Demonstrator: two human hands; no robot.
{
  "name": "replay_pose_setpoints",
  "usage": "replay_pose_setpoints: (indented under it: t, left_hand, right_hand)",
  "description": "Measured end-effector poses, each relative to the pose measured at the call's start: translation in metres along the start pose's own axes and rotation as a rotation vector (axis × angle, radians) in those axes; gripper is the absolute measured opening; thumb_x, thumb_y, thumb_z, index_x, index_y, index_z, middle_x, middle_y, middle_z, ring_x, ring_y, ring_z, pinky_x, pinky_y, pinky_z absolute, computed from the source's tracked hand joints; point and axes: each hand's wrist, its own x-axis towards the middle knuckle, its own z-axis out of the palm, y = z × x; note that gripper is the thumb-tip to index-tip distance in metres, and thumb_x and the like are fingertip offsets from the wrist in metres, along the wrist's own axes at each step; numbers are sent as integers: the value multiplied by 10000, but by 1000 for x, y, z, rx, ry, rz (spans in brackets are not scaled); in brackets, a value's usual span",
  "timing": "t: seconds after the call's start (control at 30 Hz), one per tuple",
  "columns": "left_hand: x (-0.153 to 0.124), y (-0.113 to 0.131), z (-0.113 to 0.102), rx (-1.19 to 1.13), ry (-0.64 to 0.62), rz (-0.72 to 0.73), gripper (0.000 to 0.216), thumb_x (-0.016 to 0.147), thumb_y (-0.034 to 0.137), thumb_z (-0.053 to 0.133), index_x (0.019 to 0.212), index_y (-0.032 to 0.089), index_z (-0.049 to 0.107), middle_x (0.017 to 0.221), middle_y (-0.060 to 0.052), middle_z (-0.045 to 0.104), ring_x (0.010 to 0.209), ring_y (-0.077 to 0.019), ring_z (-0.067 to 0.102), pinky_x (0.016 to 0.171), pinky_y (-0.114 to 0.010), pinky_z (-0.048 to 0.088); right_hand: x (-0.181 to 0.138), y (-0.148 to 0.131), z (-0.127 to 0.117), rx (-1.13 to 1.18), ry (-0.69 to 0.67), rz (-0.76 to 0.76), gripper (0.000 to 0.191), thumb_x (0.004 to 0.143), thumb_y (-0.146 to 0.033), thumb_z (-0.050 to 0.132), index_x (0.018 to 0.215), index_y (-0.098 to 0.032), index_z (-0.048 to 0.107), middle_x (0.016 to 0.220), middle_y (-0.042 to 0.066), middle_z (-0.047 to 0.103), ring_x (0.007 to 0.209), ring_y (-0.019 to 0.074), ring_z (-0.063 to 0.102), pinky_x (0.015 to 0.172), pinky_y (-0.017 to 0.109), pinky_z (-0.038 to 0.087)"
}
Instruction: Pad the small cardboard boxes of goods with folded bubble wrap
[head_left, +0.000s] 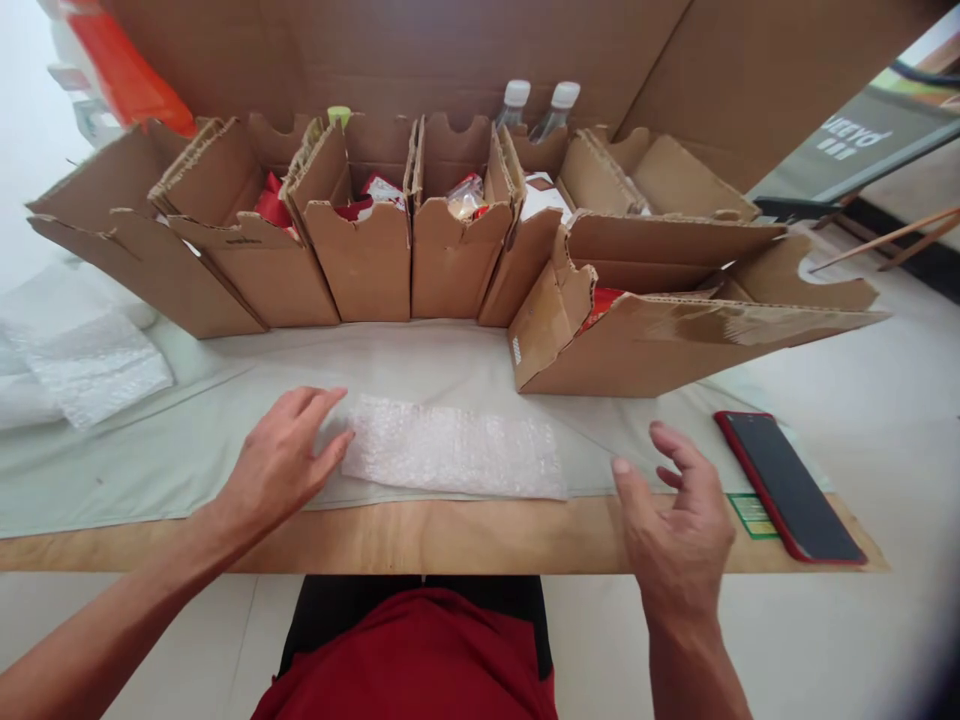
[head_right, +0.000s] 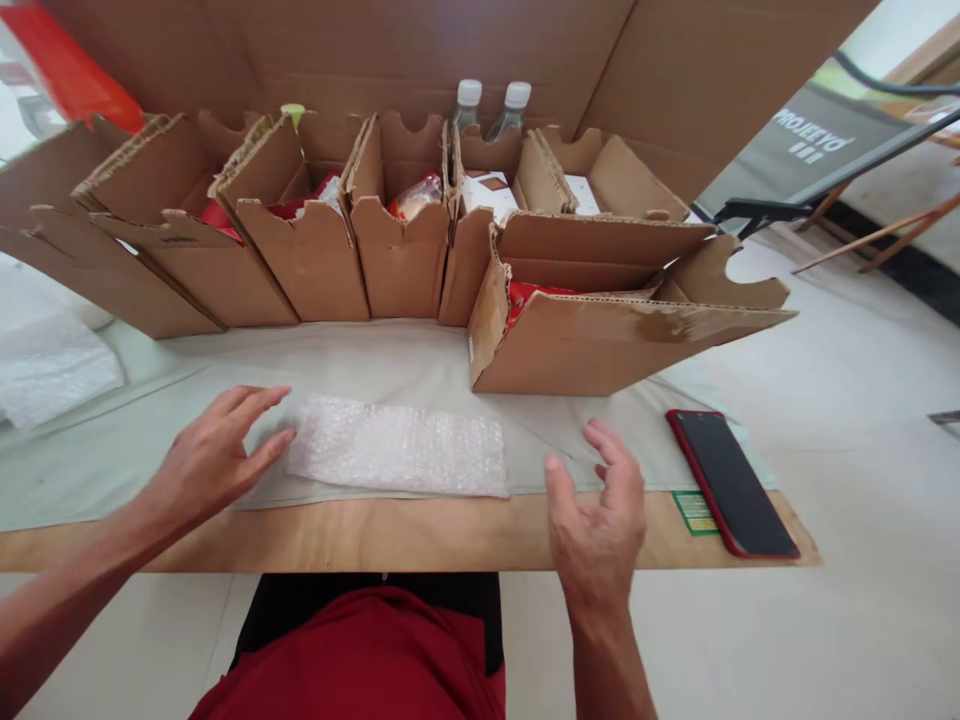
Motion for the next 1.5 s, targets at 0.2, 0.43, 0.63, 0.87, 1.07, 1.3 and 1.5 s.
replay_pose_setpoints:
  t: [0.2,0.43,0.63,0.87,1.07,1.3,1.5]
  left_hand:
    - [-4,31,23,69,-23,361,368,997,162,471,1335,138,614,1504,-195,564,1472,-349,451,1164,-521,435]
    - [-11,10,62,177,-191,351,545,1032,364,426,1531,147,461,1650,-200,398,1538,-364,364,1250,-569,264]
    - [-16,9,65,101,-212,296,532,1032,374,434,1540,216,430,1681,-141,367,1565,-344,313,1276,-562,213]
    - [-13,5,43,-18,-131,204,531,1066,394,403,1571,229,384,1701,-146,316,1589,-335,251,1258,-545,289]
    - [0,-16,28,92,-37,-31,515,913,461,591,1298,120,626,1496,-257,545,1468,-458,419,1172,-656,372]
    - [-3,8,43,-102,-29,-74,132,842,262,536,835,178,637,1411,-232,616,1431,-447,456,1100,-627,431]
    - [6,20,12,-255,9,-112,125,883,258,507,942,209,606,821,-20,702,719,-181,664,666,-302,532]
  right_hand:
    - [-18,-74,64,4,-523,-517,381,1000,-192,486,1359,-185,614,1521,150,555,1427,305,490,1137,516,455]
    - [-30,-63,93,-160,-840,-631,585,1019,-372,542,1547,-135,458,1627,148,441,1526,305,368,1242,515,339]
    - [-27,17,30,-415,-608,-566,569,1054,-407,438,1582,-196,405,1622,135,455,1499,324,412,1201,557,316]
    - [4,25,4,-302,-464,-435,457,1064,-403,358,1434,-251,580,1397,108,667,1291,325,603,1013,505,483]
    - [31,19,33,-387,-559,-473,406,970,-390,472,1235,-164,682,1349,184,676,1142,381,648,894,537,512]
    - [20,10,28,-98,-526,-353,223,939,-363,519,801,-227,628,1049,89,775,908,261,717,792,405,529]
    - [-16,-17,-3,327,-575,156,311,928,-392,650,1203,-247,645,718,-18,686,613,162,660,574,250,537]
